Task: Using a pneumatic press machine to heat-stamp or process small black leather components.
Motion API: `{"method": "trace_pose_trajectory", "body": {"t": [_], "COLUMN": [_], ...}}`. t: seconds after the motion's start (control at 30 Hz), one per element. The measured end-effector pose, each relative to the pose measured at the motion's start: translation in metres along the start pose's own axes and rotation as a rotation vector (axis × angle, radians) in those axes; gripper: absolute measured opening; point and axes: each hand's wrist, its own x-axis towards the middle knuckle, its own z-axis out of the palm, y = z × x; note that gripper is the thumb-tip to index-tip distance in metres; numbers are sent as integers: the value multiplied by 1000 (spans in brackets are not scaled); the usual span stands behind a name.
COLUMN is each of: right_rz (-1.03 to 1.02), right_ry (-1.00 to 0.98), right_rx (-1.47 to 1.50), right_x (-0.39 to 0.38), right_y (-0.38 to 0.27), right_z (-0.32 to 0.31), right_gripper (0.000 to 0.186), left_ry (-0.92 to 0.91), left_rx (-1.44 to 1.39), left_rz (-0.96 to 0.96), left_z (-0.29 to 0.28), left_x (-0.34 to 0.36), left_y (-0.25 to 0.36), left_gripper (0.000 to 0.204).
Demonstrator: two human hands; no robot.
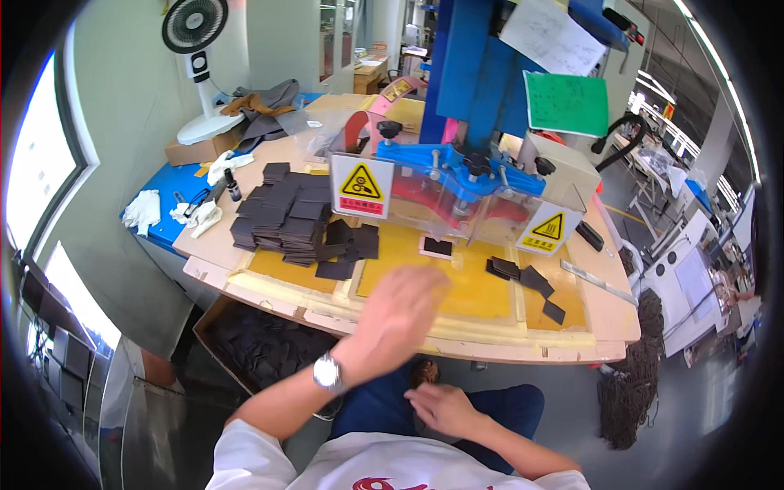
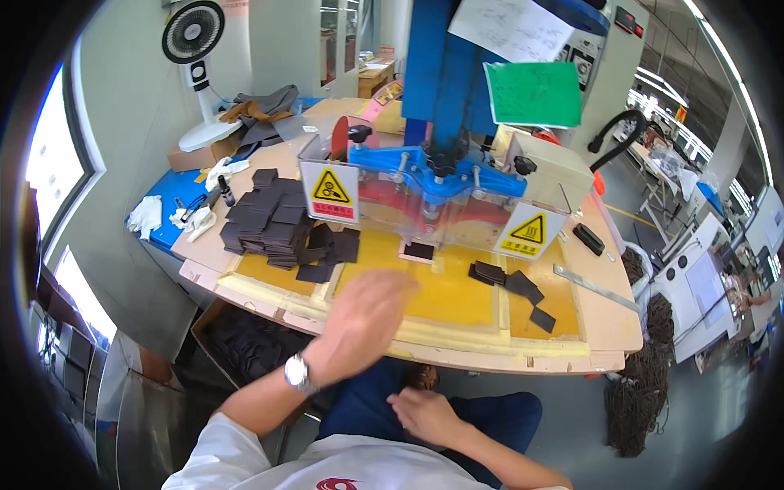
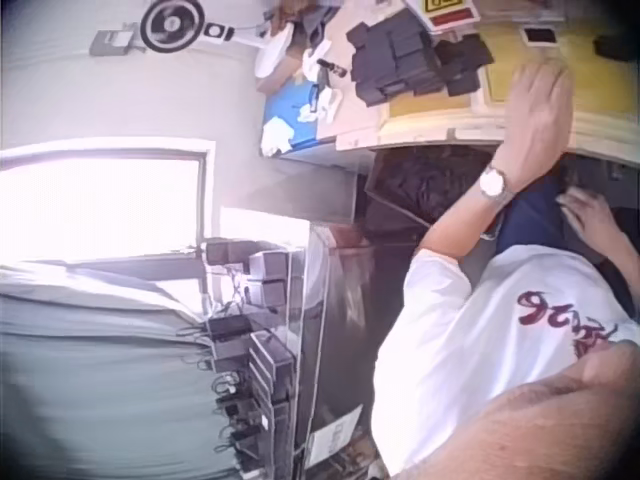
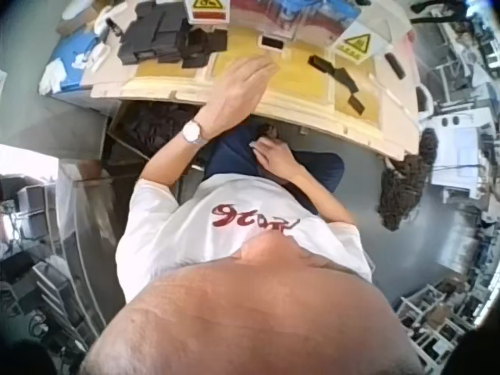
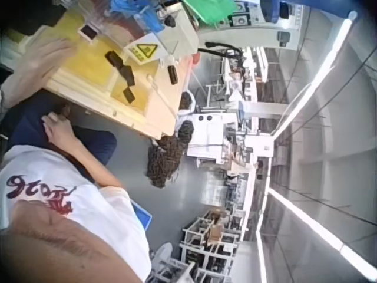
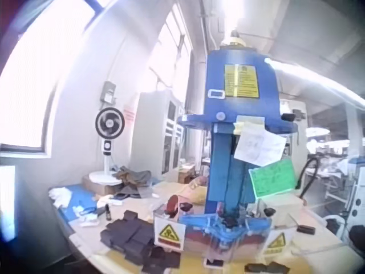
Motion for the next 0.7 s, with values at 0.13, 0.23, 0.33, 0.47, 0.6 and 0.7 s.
{"method": "trace_pose_trajectory", "body": {"t": [0.13,0.23,0.33,0.47,0.6,0.7], "right_rz": [177,555,424,520,375,625], "right_ry": [-37,-140,46,39,0,-312], "right_rx": [33,-224,-270,-246,-399,-124], "right_x": [-10,-20,-25,-26,-47,-92], "right_y": [145,205,213,201,201,192], "right_z": [52,66,68,72,109,163], "right_gripper": [40,58,55,50,31,25], "left_ry": [-54,-438,-846,-1095,-1129,-1111], "left_rx": [-341,-389,-279,-323,-326,-377], "left_rz": [133,113,-120,-262,-366,-343], "left_z": [35,80,111,140,151,157], "left_x": [-66,-133,-200,-244,-243,-239], "left_y": [83,87,64,49,36,35], "left_gripper": [38,39,37,28,22,23]}}
